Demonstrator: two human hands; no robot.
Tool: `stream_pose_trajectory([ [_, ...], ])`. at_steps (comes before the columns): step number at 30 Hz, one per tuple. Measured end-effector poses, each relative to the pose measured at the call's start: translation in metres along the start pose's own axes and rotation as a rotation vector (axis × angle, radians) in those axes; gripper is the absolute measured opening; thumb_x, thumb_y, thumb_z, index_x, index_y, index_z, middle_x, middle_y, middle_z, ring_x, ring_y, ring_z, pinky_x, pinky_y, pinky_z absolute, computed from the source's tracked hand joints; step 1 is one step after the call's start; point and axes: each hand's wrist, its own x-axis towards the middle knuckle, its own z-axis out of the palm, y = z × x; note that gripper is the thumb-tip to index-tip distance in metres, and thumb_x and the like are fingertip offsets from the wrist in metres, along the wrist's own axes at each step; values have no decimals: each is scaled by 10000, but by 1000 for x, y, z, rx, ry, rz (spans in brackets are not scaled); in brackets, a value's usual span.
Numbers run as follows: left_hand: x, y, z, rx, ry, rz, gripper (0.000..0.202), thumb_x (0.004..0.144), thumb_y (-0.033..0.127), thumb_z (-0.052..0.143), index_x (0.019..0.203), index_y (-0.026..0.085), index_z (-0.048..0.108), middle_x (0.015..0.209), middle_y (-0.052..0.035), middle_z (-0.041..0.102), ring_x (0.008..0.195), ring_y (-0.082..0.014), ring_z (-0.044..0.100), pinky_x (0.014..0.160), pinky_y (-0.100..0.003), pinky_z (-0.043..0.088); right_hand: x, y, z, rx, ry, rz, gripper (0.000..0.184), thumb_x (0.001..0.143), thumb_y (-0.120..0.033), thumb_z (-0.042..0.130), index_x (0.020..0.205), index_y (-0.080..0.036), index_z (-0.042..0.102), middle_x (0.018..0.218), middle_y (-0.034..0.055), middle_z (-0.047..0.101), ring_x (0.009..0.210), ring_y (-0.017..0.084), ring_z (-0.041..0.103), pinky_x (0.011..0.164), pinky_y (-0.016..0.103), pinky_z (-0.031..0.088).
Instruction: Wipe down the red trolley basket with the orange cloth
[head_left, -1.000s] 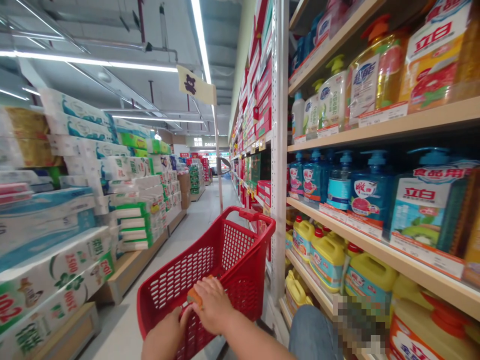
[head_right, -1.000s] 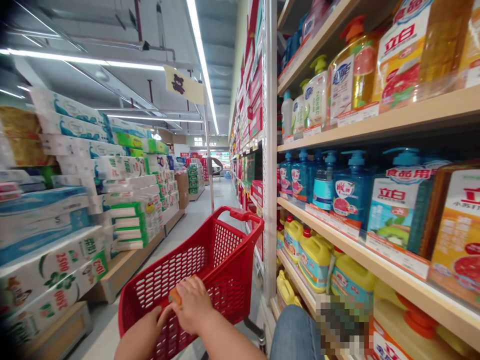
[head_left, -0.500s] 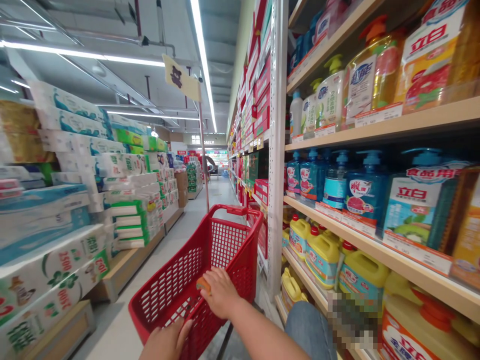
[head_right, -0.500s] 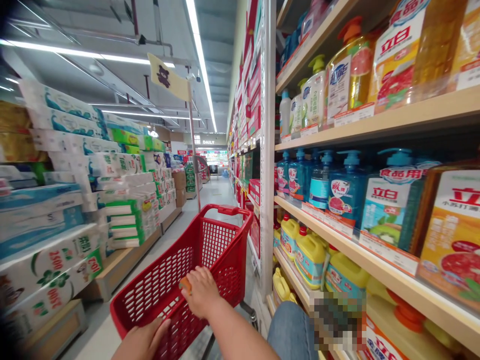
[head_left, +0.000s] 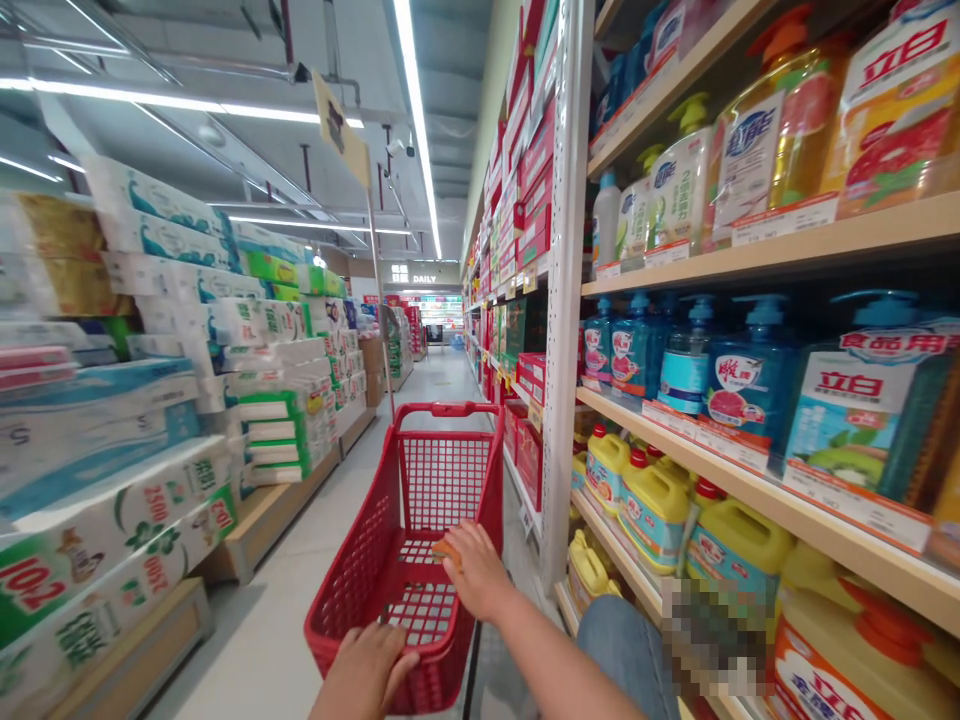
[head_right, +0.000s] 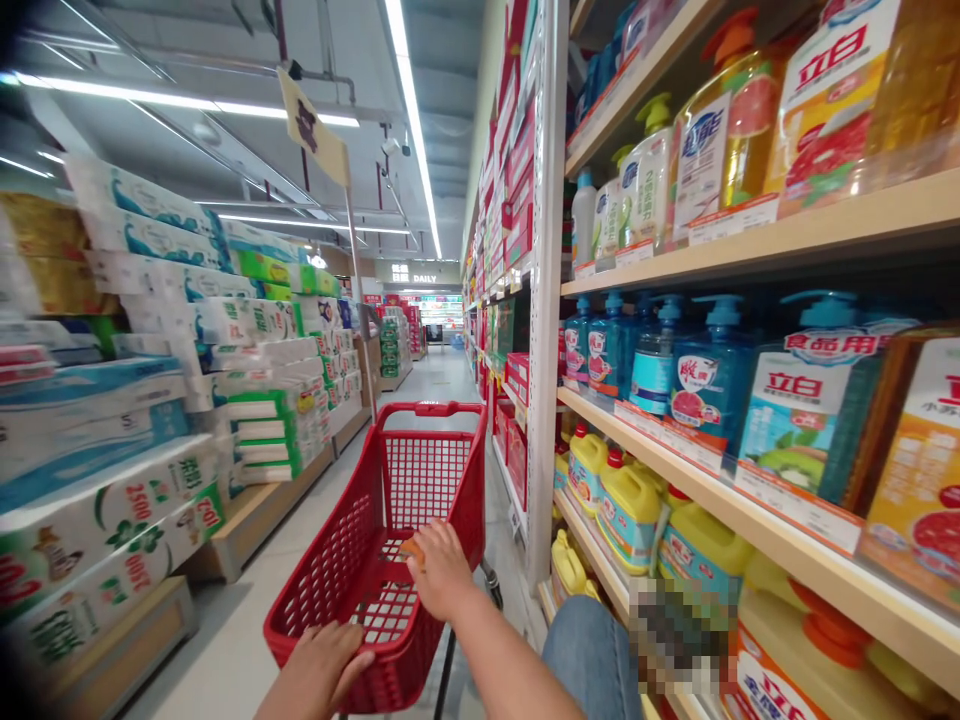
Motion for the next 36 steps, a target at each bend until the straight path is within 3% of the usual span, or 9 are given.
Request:
stream_pose_trajectory([
  [6, 11, 16, 3, -3, -34, -12, 468, 959, 448, 211, 936, 228, 624, 936, -65, 678, 888, -209, 589, 777, -347, 370, -44, -13, -22, 46, -88, -162, 443, 950, -380, 432, 1374, -253, 425, 1407, 15, 468, 1366, 173, 295, 1151, 422, 208],
  [9, 15, 18, -5, 34, -78, -69, 481, 956, 458, 213, 916, 220, 629, 936, -72, 677, 898, -214, 591, 785, -345, 362, -55, -9, -29, 22, -72, -129, 435, 960, -353, 407, 1384, -255, 412, 1427, 21, 441, 1372, 181, 287, 1142, 446, 229],
  [15, 24, 30, -4, 124, -105, -201, 476, 961, 435, 220, 921, 211, 639, 948, -83, 689, 931, -238, 601, 799, -369, 358, -59, -11, 7, -49, 107, 30, 474, 927, -314, 458, 1382, -185, 426, 1425, 76, 437, 1363, 246, 308, 1129, 501, 258],
  [17, 26, 33, 2, 120, -85, -175, 477, 963, 428, 212, 917, 210, 634, 938, -81, 689, 921, -238, 606, 792, -372, 364, -64, -11, 14, -48, 107, 10, 495, 917, -322, 479, 1390, -190, 415, 1427, 69, 436, 1351, 244, 331, 1128, 488, 273],
  [22, 19, 24, 17, 91, 50, -72, 447, 957, 438, 232, 933, 215, 618, 925, -83, 686, 872, -216, 610, 790, -359, 386, -66, 8, 9, -63, 155, 18, 444, 931, -306, 455, 1369, -236, 444, 1384, 48, 491, 1321, 221, 385, 1113, 469, 311],
  [26, 23, 33, 26, 112, 60, -129, 453, 965, 351, 205, 877, 188, 619, 870, -98, 681, 826, -221, 613, 790, -378, 389, -63, 5, 25, -90, 261, 127, 430, 935, -312, 440, 1354, -220, 465, 1384, 74, 487, 1332, 248, 366, 1101, 509, 309],
  [28, 27, 39, 25, 103, 5, -135, 437, 962, 290, 200, 902, 179, 618, 878, -97, 678, 844, -220, 615, 790, -376, 391, -64, -3, 36, -71, 238, 91, 452, 932, -339, 452, 1372, -235, 442, 1395, 61, 477, 1332, 245, 366, 1105, 499, 306],
  [31, 30, 37, 14, 51, -57, -35, 393, 956, 291, 237, 914, 191, 614, 893, -83, 674, 858, -213, 606, 804, -368, 401, -68, -3, 39, -43, 196, 29, 456, 939, -358, 450, 1383, -258, 423, 1398, 32, 476, 1326, 224, 377, 1110, 464, 310],
  [36, 29, 27, 9, 59, 82, 112, 375, 958, 320, 278, 825, 214, 612, 845, -38, 652, 881, -195, 559, 1023, -440, 298, -61, 19, 31, -82, 241, 118, 424, 952, -312, 409, 1359, -202, 453, 1387, 76, 483, 1332, 240, 366, 1097, 506, 315],
])
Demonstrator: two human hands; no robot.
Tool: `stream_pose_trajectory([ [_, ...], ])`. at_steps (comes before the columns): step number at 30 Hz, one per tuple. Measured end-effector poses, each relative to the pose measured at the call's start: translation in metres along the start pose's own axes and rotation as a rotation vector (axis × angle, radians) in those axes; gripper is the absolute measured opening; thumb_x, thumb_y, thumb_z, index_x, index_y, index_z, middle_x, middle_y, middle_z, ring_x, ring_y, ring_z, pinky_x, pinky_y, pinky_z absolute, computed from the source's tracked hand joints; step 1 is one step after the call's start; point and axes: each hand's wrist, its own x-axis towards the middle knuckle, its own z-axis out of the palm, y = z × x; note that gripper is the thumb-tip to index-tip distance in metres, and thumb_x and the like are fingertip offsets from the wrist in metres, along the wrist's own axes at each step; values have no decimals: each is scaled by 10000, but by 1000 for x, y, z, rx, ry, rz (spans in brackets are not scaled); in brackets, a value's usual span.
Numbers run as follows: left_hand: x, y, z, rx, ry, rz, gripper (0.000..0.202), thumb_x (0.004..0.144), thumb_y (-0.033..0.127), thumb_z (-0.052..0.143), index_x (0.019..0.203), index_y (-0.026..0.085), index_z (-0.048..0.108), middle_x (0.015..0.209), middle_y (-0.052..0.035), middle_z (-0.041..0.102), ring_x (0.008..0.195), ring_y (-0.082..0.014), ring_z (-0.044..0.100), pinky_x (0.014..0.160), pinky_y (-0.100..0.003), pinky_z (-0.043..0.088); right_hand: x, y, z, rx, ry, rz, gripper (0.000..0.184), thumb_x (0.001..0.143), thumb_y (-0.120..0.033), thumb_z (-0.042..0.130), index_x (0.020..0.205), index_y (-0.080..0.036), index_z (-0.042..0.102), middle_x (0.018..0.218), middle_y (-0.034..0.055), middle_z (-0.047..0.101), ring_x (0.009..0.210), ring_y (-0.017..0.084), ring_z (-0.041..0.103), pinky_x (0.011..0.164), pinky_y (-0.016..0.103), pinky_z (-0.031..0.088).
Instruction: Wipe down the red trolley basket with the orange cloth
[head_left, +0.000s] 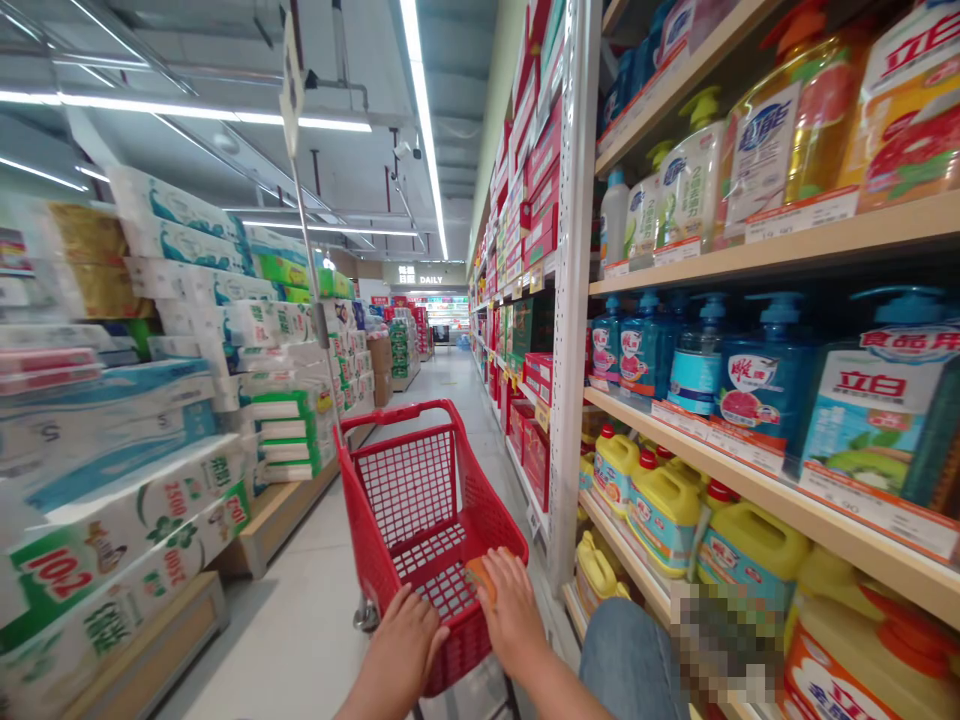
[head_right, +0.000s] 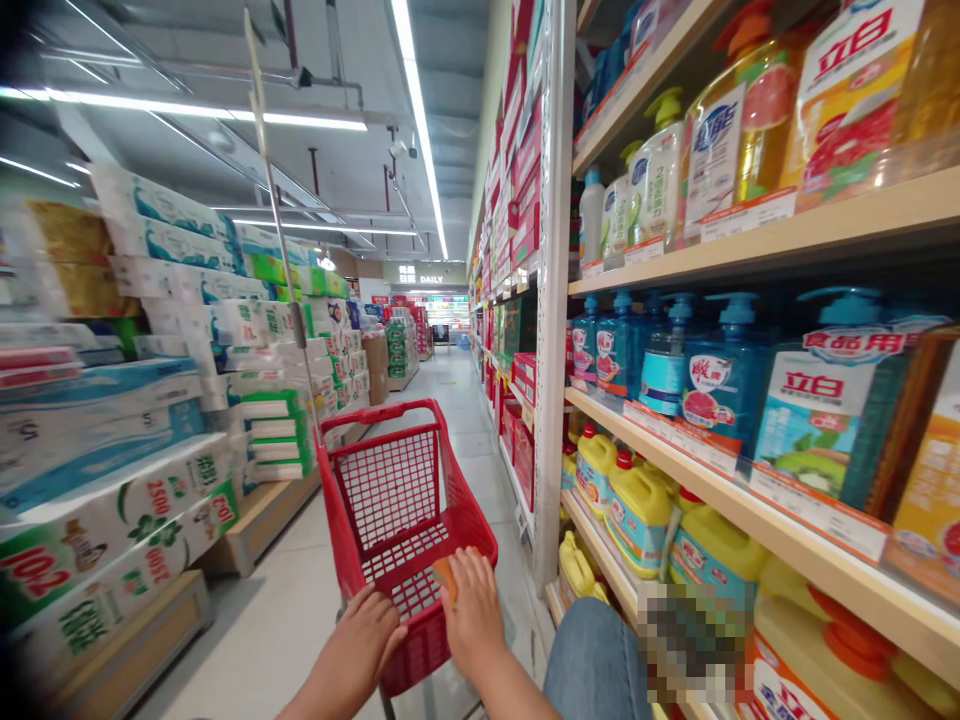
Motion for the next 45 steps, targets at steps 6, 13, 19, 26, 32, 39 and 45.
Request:
stream_pose_trajectory([
  [6, 6, 8, -2, -59, -16, 50, 311, 957, 291, 296, 920, 218, 596, 925, -38, 637, 913, -193, 517, 960, -408, 325, -4, -7, -3, 50, -96, -87, 437, 958, -337, 407, 1382, -233, 419, 1403, 50, 468, 1348, 226, 339, 1118, 512, 280],
  [13, 17, -13, -12, -40, -33, 101, 285, 915, 454, 399, 902, 220, 561, 962, -24, 585, 956, -199, 472, 987, -415, 282, 6, 13, -9, 8, -35, 42, 419, 962, -328, 388, 1347, -186, 474, 1384, 90, 485, 1334, 256, 363, 1098, 546, 296],
  [19, 32, -3, 12, -45, 7, 117, 228, 909, 408, 431, 940, 231, 571, 954, -16, 599, 922, -194, 492, 942, -393, 315, -14, -8, 6, 36, 29, -46, 478, 951, -340, 426, 1417, -245, 373, 1425, 46, 438, 1343, 246, 349, 1091, 499, 335],
  [26, 42, -28, 6, 104, 127, -1, 330, 906, 484, 401, 933, 209, 581, 929, -44, 615, 926, -209, 524, 951, -411, 321, -2, 16, -6, -25, 59, 55, 433, 958, -342, 396, 1369, -216, 453, 1374, 68, 497, 1304, 266, 410, 1065, 548, 351],
  [32, 52, -15, 13, 115, 94, -48, 365, 905, 495, 393, 909, 201, 609, 915, -56, 627, 931, -224, 528, 905, -388, 349, -7, 2, 7, -48, 111, 19, 496, 942, -355, 437, 1413, -210, 386, 1397, 79, 470, 1311, 275, 398, 1067, 526, 358],
  [39, 46, -38, -5, 204, 165, -166, 426, 923, 501, 329, 934, 200, 631, 906, -69, 628, 923, -231, 524, 945, -416, 304, 3, 30, -6, -72, 149, 53, 457, 953, -362, 401, 1381, -208, 440, 1367, 83, 503, 1291, 277, 427, 1058, 534, 357],
  [45, 53, -14, -7, 195, 121, -232, 403, 946, 429, 295, 950, 214, 636, 909, -69, 631, 917, -231, 524, 905, -408, 303, 21, -8, 16, -61, 139, -23, 504, 949, -337, 411, 1430, -196, 355, 1426, 79, 431, 1330, 260, 370, 1080, 495, 336],
])
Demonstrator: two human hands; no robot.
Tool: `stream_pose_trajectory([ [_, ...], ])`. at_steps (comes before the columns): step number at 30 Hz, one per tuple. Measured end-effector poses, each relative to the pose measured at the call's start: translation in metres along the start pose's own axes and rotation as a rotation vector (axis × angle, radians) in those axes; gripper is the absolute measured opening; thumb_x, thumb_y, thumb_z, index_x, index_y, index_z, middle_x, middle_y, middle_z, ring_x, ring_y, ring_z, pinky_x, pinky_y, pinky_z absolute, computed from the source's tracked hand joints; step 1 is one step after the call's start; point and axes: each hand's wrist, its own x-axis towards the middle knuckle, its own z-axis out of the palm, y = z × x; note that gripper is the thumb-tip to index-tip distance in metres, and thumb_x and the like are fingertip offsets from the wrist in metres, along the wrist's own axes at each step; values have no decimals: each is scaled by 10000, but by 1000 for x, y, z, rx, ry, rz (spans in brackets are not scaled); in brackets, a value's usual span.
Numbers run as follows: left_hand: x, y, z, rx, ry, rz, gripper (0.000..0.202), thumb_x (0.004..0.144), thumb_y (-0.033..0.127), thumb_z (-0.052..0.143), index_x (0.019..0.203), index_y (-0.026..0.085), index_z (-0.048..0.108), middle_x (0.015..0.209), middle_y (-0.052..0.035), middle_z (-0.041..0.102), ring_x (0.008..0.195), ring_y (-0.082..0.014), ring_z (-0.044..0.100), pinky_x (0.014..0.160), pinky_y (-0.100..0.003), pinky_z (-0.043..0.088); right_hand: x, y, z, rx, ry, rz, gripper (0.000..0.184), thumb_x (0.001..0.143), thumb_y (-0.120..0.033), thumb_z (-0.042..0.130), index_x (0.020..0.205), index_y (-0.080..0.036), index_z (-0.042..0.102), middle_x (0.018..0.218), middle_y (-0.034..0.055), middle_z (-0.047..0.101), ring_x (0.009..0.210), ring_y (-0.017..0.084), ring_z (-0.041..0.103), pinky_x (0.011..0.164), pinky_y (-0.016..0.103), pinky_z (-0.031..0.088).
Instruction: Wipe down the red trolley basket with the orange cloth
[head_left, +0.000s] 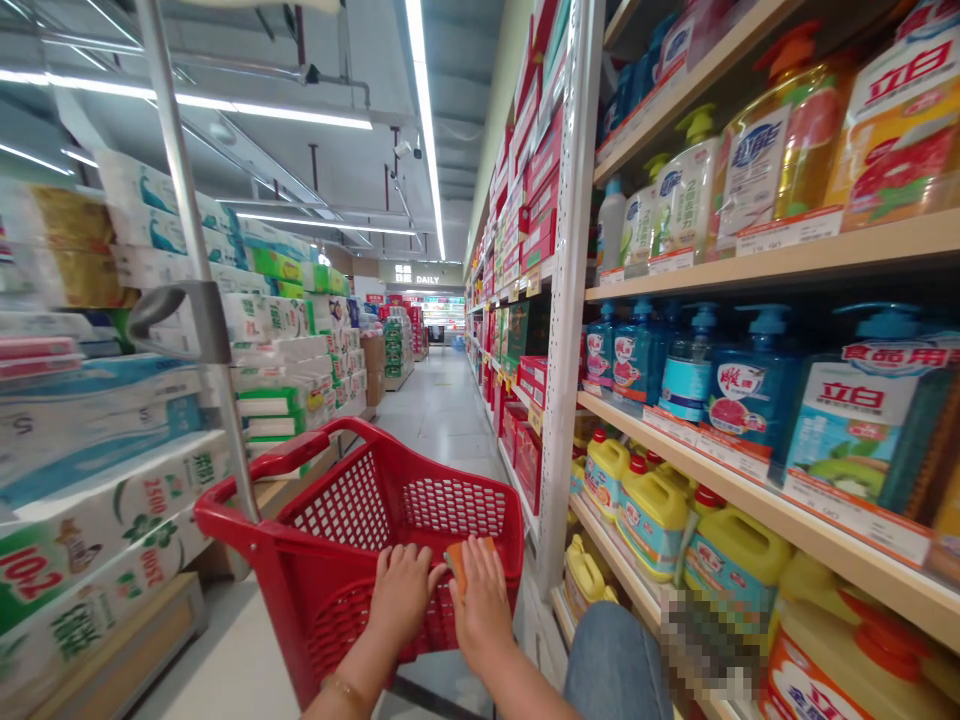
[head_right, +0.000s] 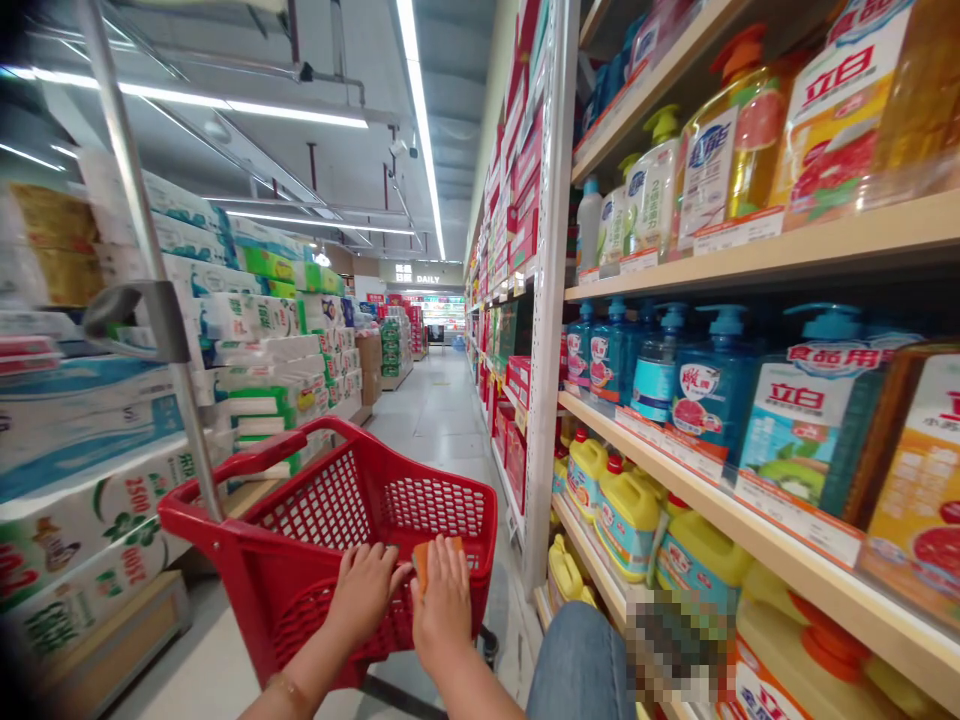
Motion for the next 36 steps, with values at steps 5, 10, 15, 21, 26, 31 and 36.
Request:
stream_pose_trajectory([
  [5, -4, -26, -16, 66, -10, -19, 476, 928, 507, 289, 911, 187, 640, 913, -90, 636, 925, -250, 520, 906, -418, 294, 8, 16, -8, -5, -12, -3, 462, 953, -347, 407, 1399, -227, 410, 1367, 61, 509, 1263, 236, 461, 1047, 453, 384],
  [10, -9, -42, -23, 181, 36, -85, 453, 934, 475, 297, 872, 181, 635, 865, -94, 627, 904, -255, 511, 913, -435, 285, 12, 13, -3, -17, 30, 57, 478, 944, -331, 406, 1401, -190, 406, 1375, 90, 496, 1294, 253, 419, 1064, 485, 348],
  [15, -9, -23, -22, 113, 55, -44, 379, 954, 364, 299, 899, 189, 630, 873, -77, 635, 900, -224, 512, 882, -387, 301, 20, -37, 14, 90, -6, -29, 488, 946, -346, 427, 1409, -196, 388, 1413, 70, 455, 1338, 219, 351, 1099, 435, 311],
  [21, -16, -35, -39, 169, 91, -71, 436, 941, 444, 305, 809, 179, 626, 804, -84, 620, 854, -251, 511, 850, -418, 305, 36, -20, 14, 115, -33, 33, 607, 868, -452, 559, 1398, -199, 405, 1267, 113, 578, 1178, 275, 517, 1023, 483, 390],
  [26, -15, -23, -41, 187, 69, -110, 360, 938, 318, 316, 818, 171, 622, 790, -88, 611, 832, -250, 497, 826, -419, 305, 40, -40, 17, 112, -30, 106, 462, 933, -369, 453, 1364, -201, 458, 1274, 124, 572, 1210, 283, 493, 1041, 517, 353],
  [31, -10, -3, -44, 114, 40, -72, 288, 906, 187, 339, 967, 160, 620, 890, -88, 637, 890, -242, 526, 852, -406, 322, 36, -55, 12, 207, -85, -1, 479, 968, -350, 370, 1426, -211, 354, 1429, 77, 432, 1363, 216, 306, 1114, 471, 275],
  [36, -23, -35, -88, 92, 468, -160, 455, 890, 398, 437, 1278, 160, 455, 1327, -153, 490, 1249, -291, 399, 1002, -435, 289, 42, -12, 5, 184, -92, 69, 464, 971, -367, 362, 1407, -210, 389, 1429, 76, 431, 1360, 224, 317, 1112, 501, 263],
])
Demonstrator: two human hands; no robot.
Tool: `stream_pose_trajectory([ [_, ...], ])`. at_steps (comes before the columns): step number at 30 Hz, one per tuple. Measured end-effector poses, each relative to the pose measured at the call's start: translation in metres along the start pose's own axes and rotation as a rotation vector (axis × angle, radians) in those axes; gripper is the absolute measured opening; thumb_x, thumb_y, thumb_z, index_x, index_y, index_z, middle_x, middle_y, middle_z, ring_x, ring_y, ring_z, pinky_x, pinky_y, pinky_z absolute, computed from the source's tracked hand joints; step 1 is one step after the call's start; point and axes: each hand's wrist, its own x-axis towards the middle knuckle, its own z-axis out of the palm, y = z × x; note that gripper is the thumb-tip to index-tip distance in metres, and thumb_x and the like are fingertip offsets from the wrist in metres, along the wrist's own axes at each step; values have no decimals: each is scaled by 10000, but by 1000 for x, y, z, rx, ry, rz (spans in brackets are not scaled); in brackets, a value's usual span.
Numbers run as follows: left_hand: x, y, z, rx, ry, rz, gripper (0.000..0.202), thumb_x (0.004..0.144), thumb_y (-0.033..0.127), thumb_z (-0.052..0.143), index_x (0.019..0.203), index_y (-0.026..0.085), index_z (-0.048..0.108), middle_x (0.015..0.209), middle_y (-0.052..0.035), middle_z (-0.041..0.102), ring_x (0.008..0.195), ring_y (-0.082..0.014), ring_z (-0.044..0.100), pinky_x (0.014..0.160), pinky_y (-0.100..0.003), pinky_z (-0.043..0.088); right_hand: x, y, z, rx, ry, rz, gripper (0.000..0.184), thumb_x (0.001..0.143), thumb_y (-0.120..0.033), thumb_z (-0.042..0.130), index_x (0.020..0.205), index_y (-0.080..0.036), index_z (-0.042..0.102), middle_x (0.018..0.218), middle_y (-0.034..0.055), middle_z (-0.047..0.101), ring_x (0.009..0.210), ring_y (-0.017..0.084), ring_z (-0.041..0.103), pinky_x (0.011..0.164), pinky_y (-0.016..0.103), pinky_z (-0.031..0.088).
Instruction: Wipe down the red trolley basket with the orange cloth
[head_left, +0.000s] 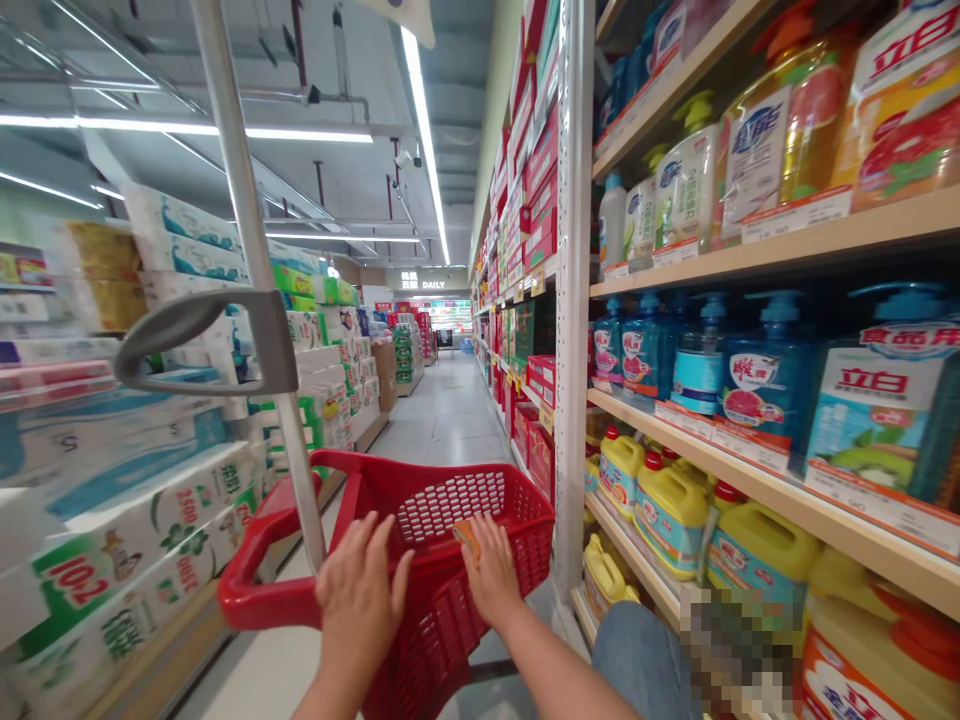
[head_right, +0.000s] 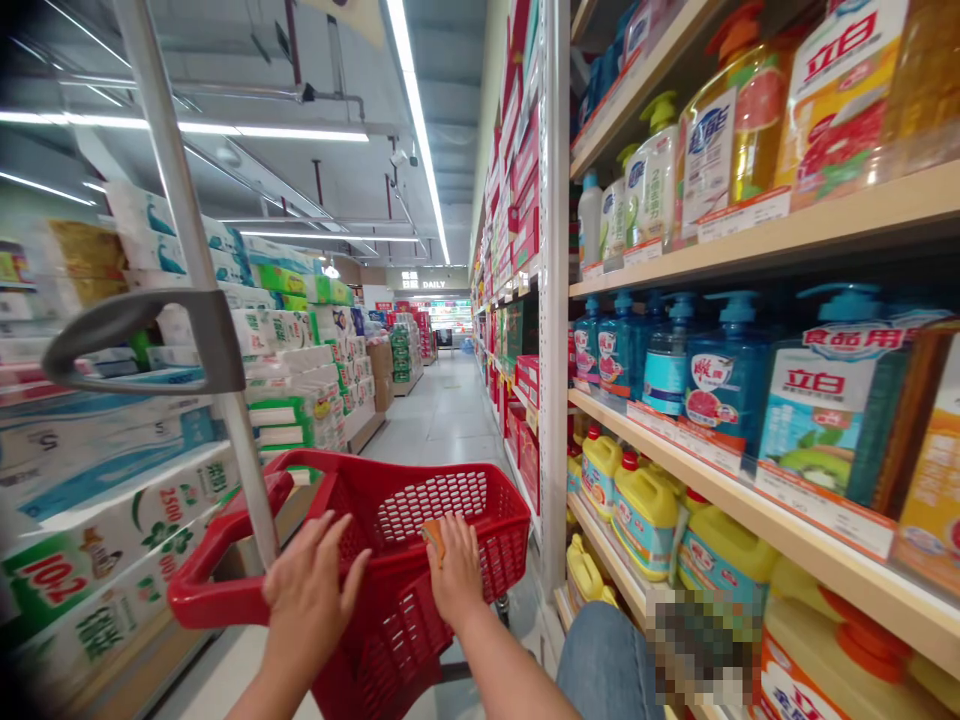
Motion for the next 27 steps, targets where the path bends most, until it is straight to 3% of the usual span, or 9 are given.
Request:
stream_pose_trajectory([
  [2, 6, -29, -19, 50, 176, -122, 567, 873, 467, 433, 1300, 94, 416, 1347, -207, 453, 1289, -322, 356, 1000, -452, 300, 5, 12, -2, -13, 17, 32, 452, 971, -365, 362, 1395, -216, 411, 1420, 75, 442, 1356, 229, 326, 1105, 510, 270],
  [3, 8, -42, -27, 84, 180, -170, 561, 878, 483, 400, 1264, 79, 453, 1309, -217, 486, 1263, -331, 384, 984, -457, 314, 7, 15, -2, -17, 25, 44, 450, 968, -364, 367, 1390, -214, 419, 1417, 80, 446, 1353, 233, 330, 1102, 515, 274],
  [6, 11, -62, -40, 189, -89, -26, 427, 903, 469, 325, 889, 178, 637, 871, -105, 669, 923, -276, 563, 876, -424, 362, 10, 6, 3, -20, 38, 77, 454, 961, -360, 383, 1379, -193, 438, 1399, 106, 464, 1344, 256, 346, 1092, 540, 276],
  [8, 10, -57, -43, 255, -185, 15, 444, 908, 461, 321, 728, 199, 630, 710, -70, 647, 790, -251, 563, 835, -413, 362, 7, -12, 8, 3, 43, 63, 449, 961, -353, 386, 1380, -199, 437, 1391, 106, 474, 1340, 259, 351, 1093, 544, 275],
  [13, 8, -41, -46, 225, -222, 42, 500, 907, 499, 312, 698, 194, 648, 646, -75, 634, 691, -242, 578, 716, -367, 365, -5, -56, 9, 109, 32, -86, 467, 967, -330, 386, 1426, -252, 348, 1427, 57, 435, 1347, 211, 341, 1110, 494, 285],
  [15, 11, -49, -50, 113, -300, 88, 503, 899, 522, 327, 703, 206, 665, 637, -59, 647, 636, -209, 583, 666, -326, 363, -5, -55, 3, 120, 3, -117, 470, 968, -333, 385, 1430, -257, 336, 1428, 46, 434, 1343, 200, 348, 1118, 490, 274],
  [19, 18, -69, -55, -73, -427, 147, 434, 878, 514, 394, 672, 245, 664, 672, -21, 675, 690, -185, 616, 688, -297, 381, 5, -30, -3, 96, -11, -71, 446, 969, -348, 373, 1405, -252, 386, 1405, 55, 464, 1325, 212, 379, 1109, 510, 278],
  [22, 18, -64, -52, -20, -402, 99, 434, 891, 471, 381, 654, 236, 659, 673, -30, 687, 708, -217, 628, 728, -342, 379, 11, -27, 1, 84, 29, 14, 430, 965, -361, 373, 1373, -244, 441, 1371, 78, 500, 1308, 243, 404, 1084, 539, 304],
  [27, 12, -38, -46, 12, -310, 108, 442, 908, 419, 348, 695, 203, 670, 675, -57, 681, 707, -222, 624, 712, -353, 370, 4, -67, -3, 182, 41, -85, 422, 979, -348, 350, 1393, -286, 400, 1376, 41, 498, 1303, 198, 409, 1093, 488, 309],
])
